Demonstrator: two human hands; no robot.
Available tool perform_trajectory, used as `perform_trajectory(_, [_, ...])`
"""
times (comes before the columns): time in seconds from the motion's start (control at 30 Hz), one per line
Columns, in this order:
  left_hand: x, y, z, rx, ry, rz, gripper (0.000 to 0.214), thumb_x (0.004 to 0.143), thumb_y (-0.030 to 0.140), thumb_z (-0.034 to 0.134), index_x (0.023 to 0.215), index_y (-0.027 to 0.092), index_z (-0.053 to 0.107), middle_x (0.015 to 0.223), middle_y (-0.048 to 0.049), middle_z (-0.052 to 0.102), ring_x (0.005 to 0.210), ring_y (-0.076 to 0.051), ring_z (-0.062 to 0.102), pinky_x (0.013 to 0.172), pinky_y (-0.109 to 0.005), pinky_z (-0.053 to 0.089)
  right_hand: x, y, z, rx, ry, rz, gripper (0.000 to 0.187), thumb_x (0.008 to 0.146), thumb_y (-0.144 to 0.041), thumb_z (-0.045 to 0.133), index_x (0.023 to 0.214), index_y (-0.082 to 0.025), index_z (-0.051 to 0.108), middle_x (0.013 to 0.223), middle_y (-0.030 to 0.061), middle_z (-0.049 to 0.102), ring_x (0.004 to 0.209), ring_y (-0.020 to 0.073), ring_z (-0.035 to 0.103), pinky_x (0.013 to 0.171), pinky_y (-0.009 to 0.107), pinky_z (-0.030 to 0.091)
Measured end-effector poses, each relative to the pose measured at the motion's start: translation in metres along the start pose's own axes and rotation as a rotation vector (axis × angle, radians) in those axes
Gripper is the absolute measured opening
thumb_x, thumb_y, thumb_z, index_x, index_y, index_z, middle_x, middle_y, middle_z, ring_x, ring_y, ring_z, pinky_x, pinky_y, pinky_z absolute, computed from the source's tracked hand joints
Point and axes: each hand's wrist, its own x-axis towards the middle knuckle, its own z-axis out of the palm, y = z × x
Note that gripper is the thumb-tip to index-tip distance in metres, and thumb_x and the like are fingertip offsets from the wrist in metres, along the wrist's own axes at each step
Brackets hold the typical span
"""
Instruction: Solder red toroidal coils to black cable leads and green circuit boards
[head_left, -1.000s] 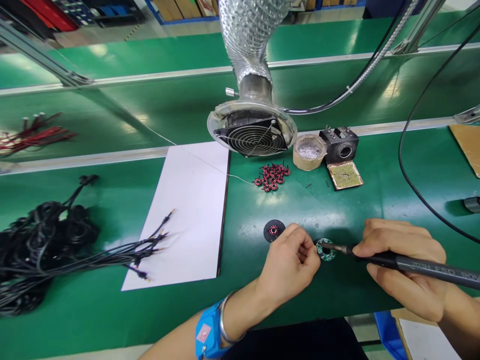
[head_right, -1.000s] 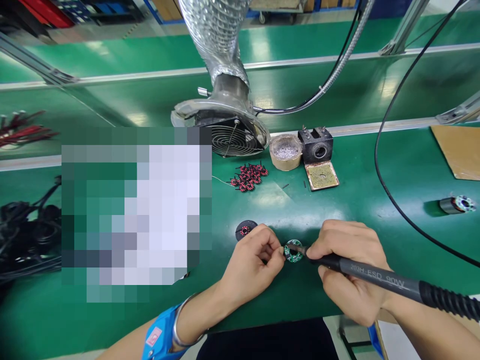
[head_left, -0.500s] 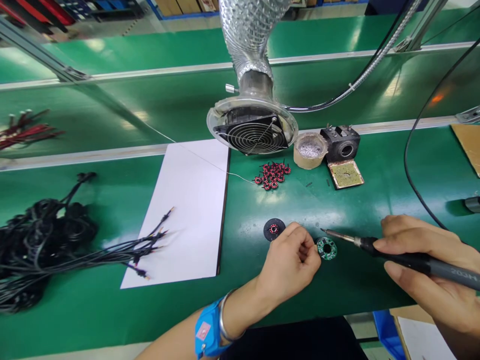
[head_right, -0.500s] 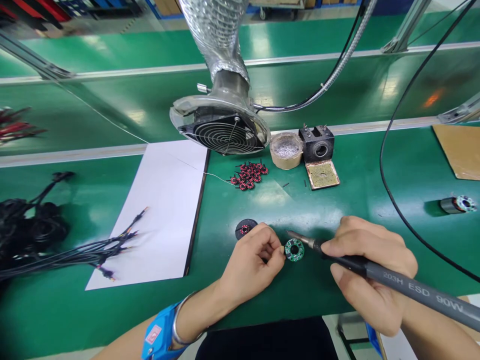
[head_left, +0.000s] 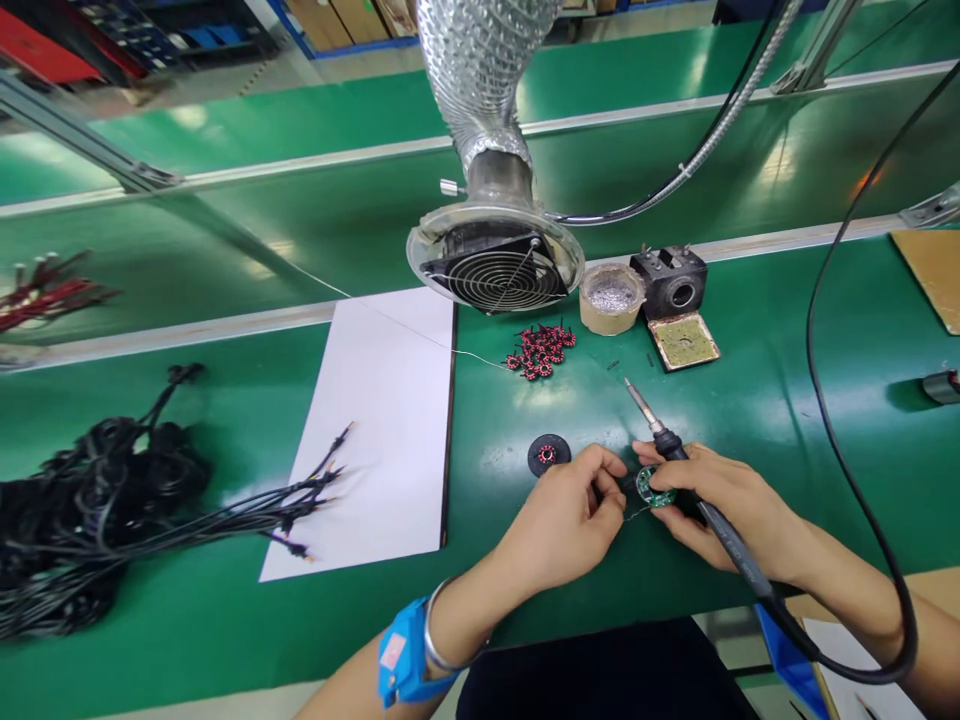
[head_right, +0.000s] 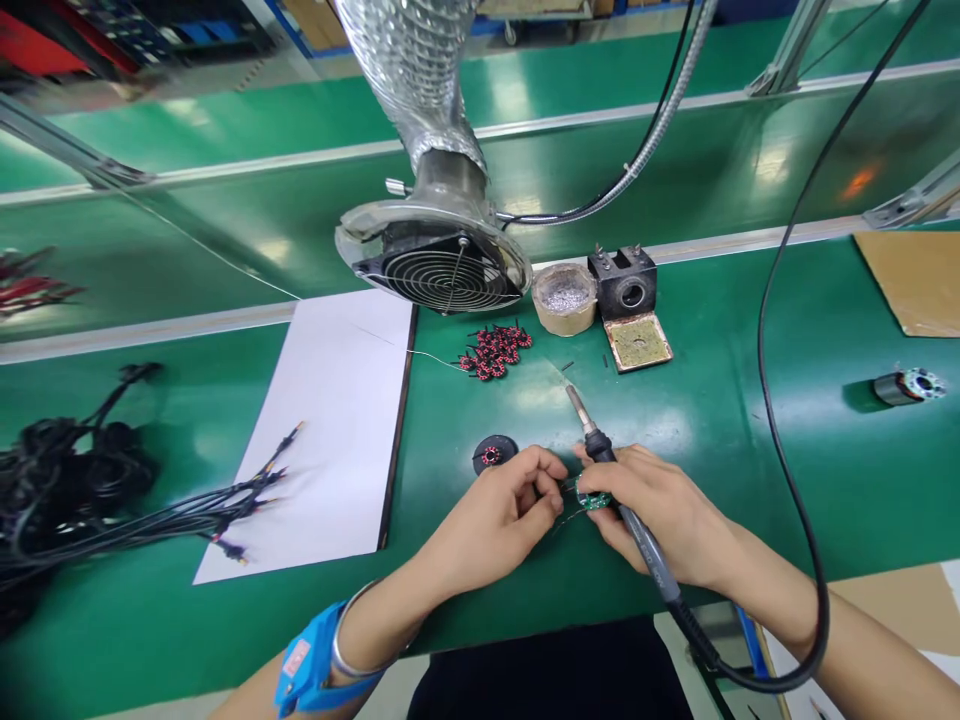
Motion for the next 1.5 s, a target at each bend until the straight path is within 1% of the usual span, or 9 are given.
perform_trajectory(0.17, [0.001, -0.001, -0.006, -0.326, -0.134, -0.137, 0.020, 0.080, 0.020, 0.057, 0.098, 0.018, 0.051, 0.075, 0.0023, 0.057, 0.061, -0.011, 0.054, 0.047, -0.019, 0.044, -0.007, 0.000, 0.009, -0.070, 0.128, -0.011, 0.028, 0.084, -0.008, 0.057, 0.109, -0.021, 0.055, 0.122, 0.0120, 0.067, 0.095, 0.0176, 0.069, 0.082, 0.032, 0.057])
perform_trajectory(0.3, [0.002, 0.000, -0.006, -0.504, -0.111, -0.162, 0.024, 0.078, 0.023, 0.060, 0.098, 0.018, 0.048, 0.076, 0.0025, 0.059, 0.060, -0.009, 0.055, 0.045, -0.016, 0.044, -0.003, -0.012, 0.019, -0.109, 0.220, -0.029, 0.027, 0.083, -0.013, 0.061, 0.108, -0.020, 0.056, 0.117, 0.0116, 0.068, 0.103, 0.0213, 0.065, 0.087, 0.039, 0.054])
perform_trajectory(0.47, [0.002, -0.001, -0.004, -0.526, -0.054, -0.144, 0.027, 0.080, 0.031, 0.064, 0.096, 0.018, 0.047, 0.074, 0.0042, 0.056, 0.053, -0.006, 0.051, 0.040, -0.015, 0.042, 0.007, -0.030, 0.028, -0.191, 0.314, -0.095, 0.025, 0.083, -0.004, 0.058, 0.099, -0.023, 0.060, 0.080, 0.0002, 0.068, 0.085, 0.0182, 0.063, 0.080, 0.036, 0.049])
perform_trajectory(0.6, [-0.004, -0.002, 0.000, -0.406, 0.063, -0.075, 0.019, 0.088, 0.032, 0.058, 0.097, 0.019, 0.048, 0.074, 0.0039, 0.054, 0.055, -0.007, 0.053, 0.043, -0.016, 0.045, 0.008, -0.031, 0.026, -0.176, 0.358, -0.030, 0.023, 0.084, -0.003, 0.056, 0.099, -0.020, 0.060, 0.068, -0.0003, 0.060, 0.070, 0.0158, 0.058, 0.076, 0.035, 0.049])
perform_trajectory(0.73, [-0.011, -0.004, 0.009, -0.183, 0.180, 0.175, 0.020, 0.086, 0.030, 0.063, 0.100, 0.017, 0.057, 0.100, -0.0044, 0.055, 0.067, -0.009, 0.061, 0.056, -0.023, 0.056, 0.008, -0.029, 0.024, -0.131, 0.401, -0.036, 0.024, 0.084, -0.003, 0.056, 0.101, -0.020, 0.058, 0.072, -0.0010, 0.065, 0.061, 0.0123, 0.055, 0.075, 0.034, 0.049])
perform_trajectory(0.93, [-0.007, -0.013, 0.013, -0.067, 0.173, 0.346, 0.008, 0.090, 0.017, 0.055, 0.091, 0.015, 0.063, 0.106, -0.0063, 0.053, 0.067, -0.006, 0.061, 0.060, -0.021, 0.058, 0.007, -0.029, 0.027, -0.106, 0.450, -0.015, 0.026, 0.083, -0.001, 0.055, 0.100, -0.022, 0.056, 0.076, -0.0020, 0.069, 0.061, 0.0120, 0.060, 0.075, 0.034, 0.050])
perform_trajectory(1.03, [-0.003, -0.017, 0.010, -0.006, 0.169, 0.397, 0.009, 0.092, 0.016, 0.052, 0.089, 0.016, 0.061, 0.104, -0.0059, 0.054, 0.068, -0.007, 0.061, 0.061, -0.021, 0.057, 0.000, -0.023, 0.021, -0.080, 0.405, -0.003, 0.031, 0.081, -0.006, 0.061, 0.106, -0.021, 0.056, 0.096, 0.0049, 0.073, 0.083, 0.0180, 0.068, 0.083, 0.038, 0.053])
perform_trajectory(1.17, [-0.003, -0.018, 0.011, 0.271, 0.247, 0.512, 0.007, 0.089, 0.013, 0.054, 0.089, 0.018, 0.059, 0.099, -0.0050, 0.057, 0.076, -0.012, 0.062, 0.063, -0.022, 0.056, -0.011, -0.013, 0.017, -0.023, 0.284, 0.087, 0.040, 0.081, -0.010, 0.063, 0.118, -0.017, 0.052, 0.127, 0.0145, 0.064, 0.116, 0.0226, 0.064, 0.097, 0.035, 0.054])
perform_trajectory(1.5, [-0.005, -0.013, 0.019, 0.665, 0.324, 0.576, 0.006, 0.092, 0.016, 0.048, 0.093, 0.019, 0.052, 0.098, -0.0038, 0.061, 0.073, -0.013, 0.066, 0.052, -0.020, 0.056, -0.012, -0.015, 0.011, -0.045, 0.308, 0.048, 0.041, 0.084, -0.007, 0.060, 0.122, -0.018, 0.054, 0.122, 0.0118, 0.067, 0.106, 0.0210, 0.068, 0.091, 0.035, 0.057])
